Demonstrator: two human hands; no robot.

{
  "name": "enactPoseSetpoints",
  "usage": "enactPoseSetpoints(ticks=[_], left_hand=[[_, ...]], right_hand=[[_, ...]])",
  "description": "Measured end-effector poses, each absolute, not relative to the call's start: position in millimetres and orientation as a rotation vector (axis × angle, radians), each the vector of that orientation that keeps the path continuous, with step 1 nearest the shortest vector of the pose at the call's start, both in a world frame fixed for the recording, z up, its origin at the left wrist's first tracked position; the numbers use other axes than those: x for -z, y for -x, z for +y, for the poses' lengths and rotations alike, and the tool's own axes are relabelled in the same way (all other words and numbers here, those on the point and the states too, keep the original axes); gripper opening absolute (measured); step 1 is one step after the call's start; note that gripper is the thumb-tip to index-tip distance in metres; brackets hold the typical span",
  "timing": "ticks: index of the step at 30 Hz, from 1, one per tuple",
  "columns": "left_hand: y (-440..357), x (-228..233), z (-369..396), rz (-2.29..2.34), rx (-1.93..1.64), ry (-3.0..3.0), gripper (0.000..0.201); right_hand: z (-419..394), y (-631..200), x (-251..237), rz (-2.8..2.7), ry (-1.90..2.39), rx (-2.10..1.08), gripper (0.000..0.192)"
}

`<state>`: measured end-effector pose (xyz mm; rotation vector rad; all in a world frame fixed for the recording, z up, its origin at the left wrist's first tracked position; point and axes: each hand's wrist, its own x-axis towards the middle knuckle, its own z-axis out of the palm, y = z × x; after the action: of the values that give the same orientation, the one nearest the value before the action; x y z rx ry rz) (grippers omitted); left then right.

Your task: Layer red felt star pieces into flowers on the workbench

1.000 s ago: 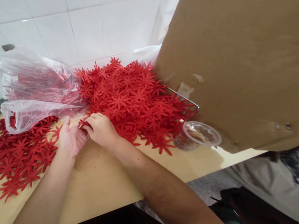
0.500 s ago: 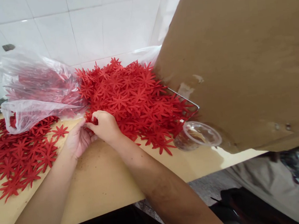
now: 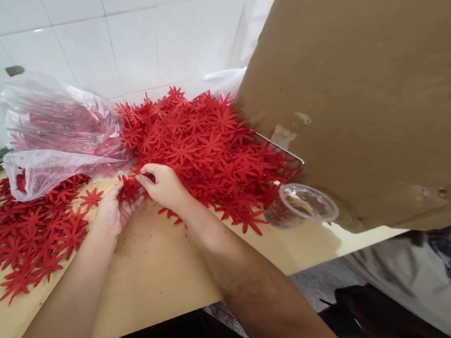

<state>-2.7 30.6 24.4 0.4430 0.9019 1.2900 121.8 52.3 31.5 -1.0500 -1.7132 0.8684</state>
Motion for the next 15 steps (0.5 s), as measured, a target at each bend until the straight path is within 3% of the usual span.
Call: enactPoseSetpoints(ticks=[11,15], left_hand=[[8,-23,36,0.948,-1.416,-0.387,0.009],[14,-25,36,0.938,-1.419,-0.343,0.014]], right_hand=[[56,-129,-36,-1.556,1.133,-0.723,0.017],[71,-154,-32,-1.341,1.203,-0.542,0.009]])
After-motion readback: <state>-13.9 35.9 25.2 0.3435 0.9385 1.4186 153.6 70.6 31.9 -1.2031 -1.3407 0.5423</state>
